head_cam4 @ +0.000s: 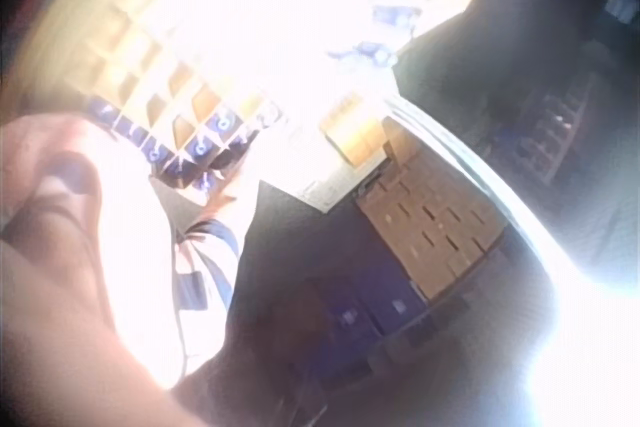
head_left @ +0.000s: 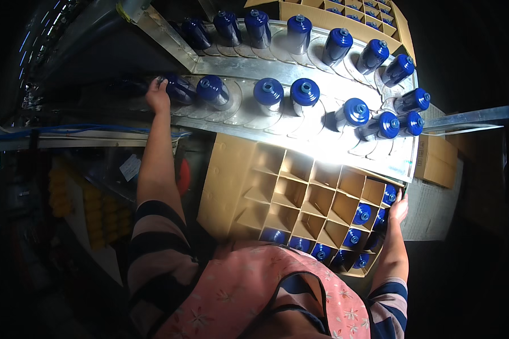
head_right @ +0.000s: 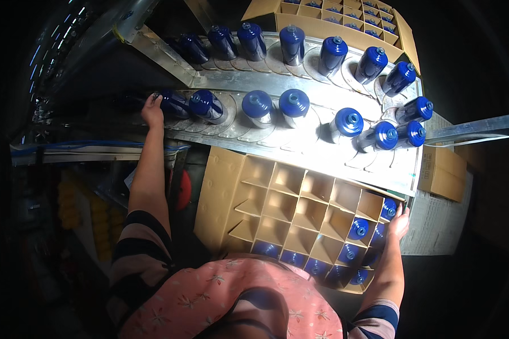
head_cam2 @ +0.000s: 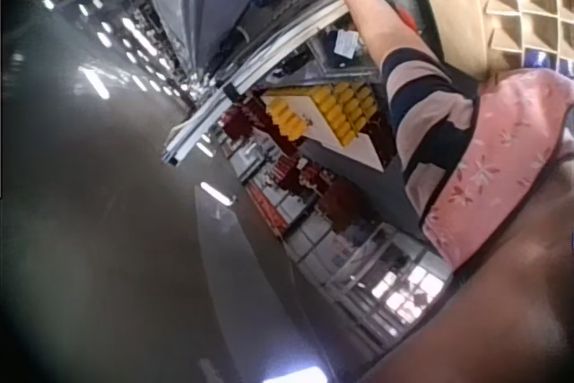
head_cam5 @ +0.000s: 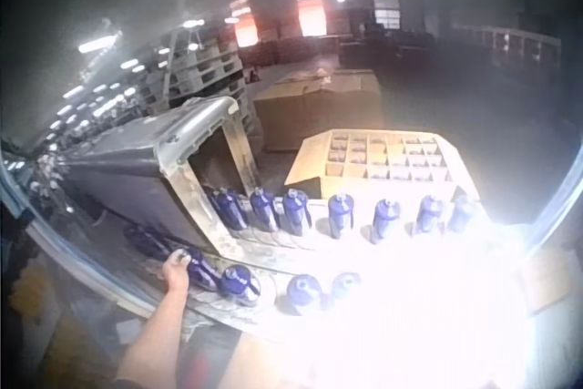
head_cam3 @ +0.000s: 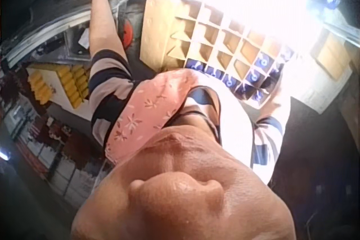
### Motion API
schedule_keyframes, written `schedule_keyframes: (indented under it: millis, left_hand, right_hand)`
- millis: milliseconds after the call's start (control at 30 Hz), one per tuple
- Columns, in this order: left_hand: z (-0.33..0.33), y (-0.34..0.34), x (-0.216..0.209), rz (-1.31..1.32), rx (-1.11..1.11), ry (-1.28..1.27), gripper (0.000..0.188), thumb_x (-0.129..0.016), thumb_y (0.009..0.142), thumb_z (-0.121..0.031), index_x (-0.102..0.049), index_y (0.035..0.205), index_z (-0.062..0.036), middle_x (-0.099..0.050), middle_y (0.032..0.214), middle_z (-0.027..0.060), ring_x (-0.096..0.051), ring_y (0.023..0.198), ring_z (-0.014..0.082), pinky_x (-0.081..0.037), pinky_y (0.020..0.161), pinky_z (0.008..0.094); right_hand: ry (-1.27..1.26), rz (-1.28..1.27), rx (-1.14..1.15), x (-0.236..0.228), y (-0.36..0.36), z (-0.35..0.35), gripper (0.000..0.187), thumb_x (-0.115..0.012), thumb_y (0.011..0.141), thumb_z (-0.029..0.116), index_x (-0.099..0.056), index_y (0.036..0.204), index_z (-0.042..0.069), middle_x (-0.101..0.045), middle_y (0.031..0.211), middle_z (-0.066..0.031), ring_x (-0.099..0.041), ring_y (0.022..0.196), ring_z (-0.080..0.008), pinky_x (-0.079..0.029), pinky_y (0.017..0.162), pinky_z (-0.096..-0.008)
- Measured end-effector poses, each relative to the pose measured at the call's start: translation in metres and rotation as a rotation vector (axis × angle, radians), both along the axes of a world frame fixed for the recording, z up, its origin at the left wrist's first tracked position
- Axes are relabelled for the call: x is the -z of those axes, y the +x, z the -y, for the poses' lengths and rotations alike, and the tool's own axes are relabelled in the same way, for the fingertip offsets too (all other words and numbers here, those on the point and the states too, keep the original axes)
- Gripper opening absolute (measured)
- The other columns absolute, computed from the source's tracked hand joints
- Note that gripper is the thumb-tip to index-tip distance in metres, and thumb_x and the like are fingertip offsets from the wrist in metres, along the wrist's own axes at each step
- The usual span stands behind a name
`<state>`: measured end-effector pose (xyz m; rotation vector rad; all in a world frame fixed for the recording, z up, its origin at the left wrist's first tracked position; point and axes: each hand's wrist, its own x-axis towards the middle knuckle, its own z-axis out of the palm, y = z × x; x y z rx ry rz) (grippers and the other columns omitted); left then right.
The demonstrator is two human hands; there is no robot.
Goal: The person places blue bottles from a conveyor belt into a cardboard box with compartments. They then close the box flaps and use a utility knife to cut tape on another box before continuing to pack more bottles.
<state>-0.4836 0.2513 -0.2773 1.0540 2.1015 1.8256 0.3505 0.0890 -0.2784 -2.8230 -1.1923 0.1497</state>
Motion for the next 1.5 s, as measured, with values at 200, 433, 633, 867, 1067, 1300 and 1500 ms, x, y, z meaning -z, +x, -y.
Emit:
schedule_keyframes:
  millis: [200, 433, 633, 867, 1067, 1300, 1500]
  left_hand:
    - [-0.025, 0.082, -0.015, -0.285, 0.007, 0.008, 0.031, -0.069, 0.082, -0.004, -0.064, 0.113, -0.0008, -0.065, 0.114, 0.0157, -0.061, 0.104, 0.0211, -0.046, 0.088, 0.0310]
    - [-0.009, 0.300, -0.075, -0.172, 0.682, -0.069, 0.036, -0.069, 0.082, -0.006, -0.064, 0.117, -0.0089, -0.062, 0.123, 0.0082, -0.057, 0.111, 0.0181, -0.043, 0.096, 0.0284]
    - [-0.028, 0.397, -0.051, -0.333, 0.811, -0.306, 0.035, -0.072, 0.078, -0.017, -0.066, 0.113, -0.0118, -0.059, 0.130, 0.0069, -0.054, 0.114, 0.0231, -0.041, 0.099, 0.0320]
    - [-0.032, 0.422, -0.058, -0.305, 0.718, -0.291, 0.033, -0.072, 0.076, -0.016, -0.067, 0.108, -0.0114, -0.061, 0.126, 0.0080, -0.055, 0.114, 0.0260, -0.041, 0.099, 0.0333]
    - [0.000, 0.485, -0.078, -0.369, 0.715, -0.072, 0.034, -0.069, 0.077, -0.006, -0.066, 0.111, -0.0080, -0.061, 0.124, 0.0096, -0.052, 0.114, 0.0231, -0.042, 0.098, 0.0317]
    - [0.127, 0.652, -0.092, -0.297, 1.561, -0.415, 0.037, -0.070, 0.080, -0.015, -0.065, 0.116, -0.0144, -0.065, 0.108, 0.0102, -0.058, 0.102, 0.0276, -0.046, 0.089, 0.0365]
    - [0.163, 0.641, -0.080, -0.583, 1.656, -0.225, 0.031, -0.069, 0.080, -0.019, -0.066, 0.111, -0.0181, -0.064, 0.120, -0.0010, -0.051, 0.117, 0.0208, -0.029, 0.106, 0.0413]
  right_hand:
    - [0.034, -0.014, -0.055, 0.026, 0.029, -0.009, 0.056, -0.045, 0.095, 0.050, -0.055, 0.126, 0.005, -0.063, 0.107, -0.0256, -0.059, 0.101, -0.0422, -0.045, 0.088, -0.0483]
    - [0.075, -0.097, -0.090, 0.008, 0.035, -0.019, 0.047, -0.043, 0.096, 0.049, -0.058, 0.117, 0.009, -0.065, 0.100, -0.0250, -0.060, 0.096, -0.0435, -0.046, 0.083, -0.0507]
    - [-0.018, -0.208, -0.081, 0.015, 0.052, -0.034, 0.045, -0.042, 0.096, 0.049, -0.058, 0.111, 0.009, -0.066, 0.097, -0.0238, -0.061, 0.096, -0.0425, -0.047, 0.083, -0.0498]
    - [0.076, -0.245, -0.105, -0.009, 0.050, -0.024, 0.047, -0.044, 0.094, 0.052, -0.059, 0.111, 0.011, -0.066, 0.100, -0.0229, -0.061, 0.097, -0.0414, -0.047, 0.085, -0.0492]
    - [0.069, -0.258, -0.094, 0.006, 0.058, -0.029, 0.046, -0.044, 0.094, 0.052, -0.060, 0.105, 0.010, -0.066, 0.097, -0.0224, -0.062, 0.095, -0.0413, -0.048, 0.083, -0.0501]
    - [0.036, -0.236, -0.003, -0.064, 0.065, -0.016, 0.047, -0.047, 0.092, 0.052, -0.060, 0.108, 0.010, -0.067, 0.100, -0.0203, -0.063, 0.098, -0.0377, -0.048, 0.086, -0.0472]
    - [0.064, -0.300, -0.060, -0.070, 0.026, -0.017, 0.047, -0.046, 0.093, 0.052, -0.059, 0.107, 0.009, -0.067, 0.099, -0.0206, -0.063, 0.098, -0.0374, -0.048, 0.085, -0.0475]
